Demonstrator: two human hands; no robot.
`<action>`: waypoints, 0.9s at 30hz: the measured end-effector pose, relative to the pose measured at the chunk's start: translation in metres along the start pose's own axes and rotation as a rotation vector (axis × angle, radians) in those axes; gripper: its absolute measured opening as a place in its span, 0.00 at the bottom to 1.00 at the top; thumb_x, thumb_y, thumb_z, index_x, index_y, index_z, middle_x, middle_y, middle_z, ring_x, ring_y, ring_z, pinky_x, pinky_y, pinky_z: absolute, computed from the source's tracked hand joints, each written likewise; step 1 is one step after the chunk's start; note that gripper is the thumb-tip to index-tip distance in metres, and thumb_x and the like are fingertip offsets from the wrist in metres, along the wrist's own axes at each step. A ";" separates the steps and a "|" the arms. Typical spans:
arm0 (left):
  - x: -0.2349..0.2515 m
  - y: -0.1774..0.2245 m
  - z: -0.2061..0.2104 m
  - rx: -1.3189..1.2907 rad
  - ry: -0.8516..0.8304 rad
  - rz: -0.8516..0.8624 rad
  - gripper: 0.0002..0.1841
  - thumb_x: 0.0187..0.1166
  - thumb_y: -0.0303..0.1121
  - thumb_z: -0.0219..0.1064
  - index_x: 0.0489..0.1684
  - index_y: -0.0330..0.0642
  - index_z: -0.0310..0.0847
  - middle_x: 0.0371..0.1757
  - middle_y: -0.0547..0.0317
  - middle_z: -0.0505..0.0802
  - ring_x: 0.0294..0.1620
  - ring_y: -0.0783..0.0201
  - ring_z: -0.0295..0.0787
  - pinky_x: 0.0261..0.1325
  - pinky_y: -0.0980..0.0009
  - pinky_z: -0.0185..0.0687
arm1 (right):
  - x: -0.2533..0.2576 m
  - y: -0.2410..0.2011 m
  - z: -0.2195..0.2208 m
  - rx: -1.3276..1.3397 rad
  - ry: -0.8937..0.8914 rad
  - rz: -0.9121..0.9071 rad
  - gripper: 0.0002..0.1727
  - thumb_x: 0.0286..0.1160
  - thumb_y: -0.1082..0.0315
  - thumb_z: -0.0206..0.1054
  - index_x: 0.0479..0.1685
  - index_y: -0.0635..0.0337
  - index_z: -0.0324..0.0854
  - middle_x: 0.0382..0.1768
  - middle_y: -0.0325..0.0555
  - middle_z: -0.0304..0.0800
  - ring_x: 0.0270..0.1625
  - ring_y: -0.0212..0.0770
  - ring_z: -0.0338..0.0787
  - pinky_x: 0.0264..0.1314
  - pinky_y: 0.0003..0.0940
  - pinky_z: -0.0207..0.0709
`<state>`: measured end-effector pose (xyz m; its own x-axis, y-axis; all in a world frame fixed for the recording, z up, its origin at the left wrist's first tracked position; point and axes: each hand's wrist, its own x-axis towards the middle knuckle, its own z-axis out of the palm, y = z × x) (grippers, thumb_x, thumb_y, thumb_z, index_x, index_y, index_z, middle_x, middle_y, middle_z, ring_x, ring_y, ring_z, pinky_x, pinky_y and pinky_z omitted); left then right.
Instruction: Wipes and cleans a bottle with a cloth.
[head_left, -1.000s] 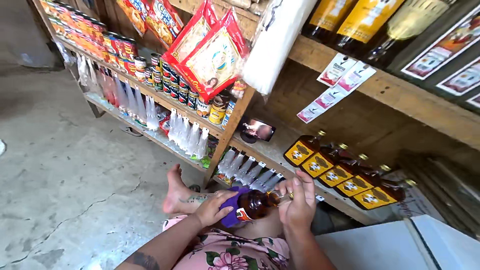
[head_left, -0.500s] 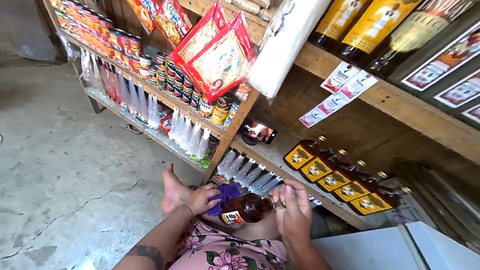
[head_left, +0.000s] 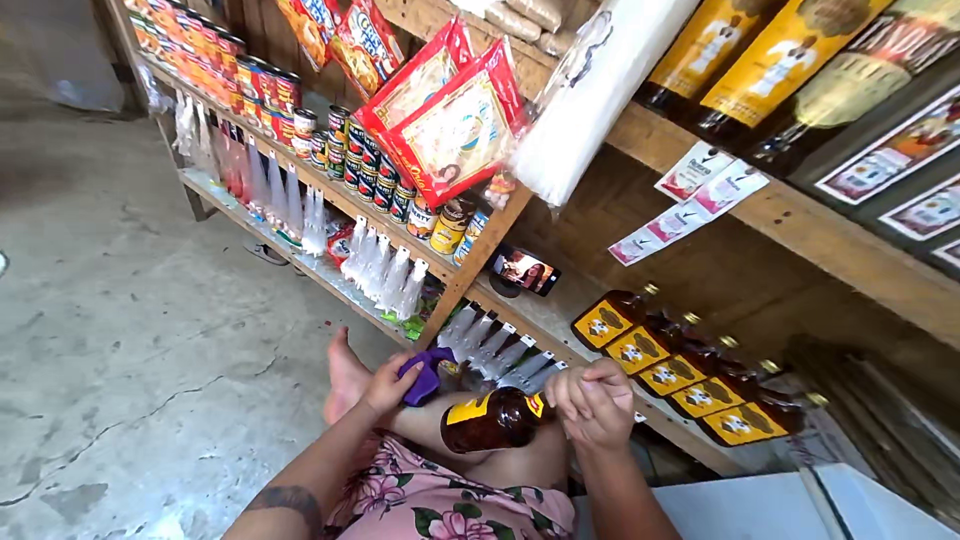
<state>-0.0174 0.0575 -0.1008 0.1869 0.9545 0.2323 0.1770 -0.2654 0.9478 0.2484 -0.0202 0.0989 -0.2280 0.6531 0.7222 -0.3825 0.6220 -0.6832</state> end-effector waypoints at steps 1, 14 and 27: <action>-0.001 -0.001 0.001 0.001 0.000 0.005 0.23 0.87 0.44 0.58 0.67 0.32 0.83 0.67 0.39 0.88 0.71 0.53 0.84 0.79 0.56 0.73 | -0.002 0.000 0.000 -0.002 -0.024 0.005 0.08 0.85 0.63 0.63 0.50 0.47 0.88 0.14 0.28 0.77 0.18 0.25 0.79 0.32 0.26 0.81; -0.016 0.156 0.076 0.041 -0.057 0.632 0.21 0.90 0.47 0.53 0.58 0.48 0.91 0.64 0.53 0.92 0.72 0.56 0.84 0.76 0.50 0.75 | -0.014 -0.020 0.021 -0.394 0.259 0.146 0.14 0.89 0.67 0.55 0.64 0.48 0.81 0.25 0.26 0.86 0.30 0.26 0.87 0.49 0.30 0.87; -0.016 0.117 0.078 0.188 -0.096 0.476 0.25 0.91 0.38 0.41 0.53 0.38 0.90 0.54 0.48 0.95 0.62 0.54 0.90 0.69 0.51 0.80 | -0.032 -0.006 0.027 -0.241 0.461 -0.035 0.12 0.84 0.71 0.58 0.54 0.44 0.84 0.18 0.29 0.82 0.21 0.26 0.83 0.33 0.25 0.84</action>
<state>0.0759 0.0005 -0.0112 0.3752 0.7079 0.5984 0.2196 -0.6951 0.6846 0.2339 -0.0562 0.0823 0.2201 0.7190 0.6593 -0.1531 0.6929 -0.7046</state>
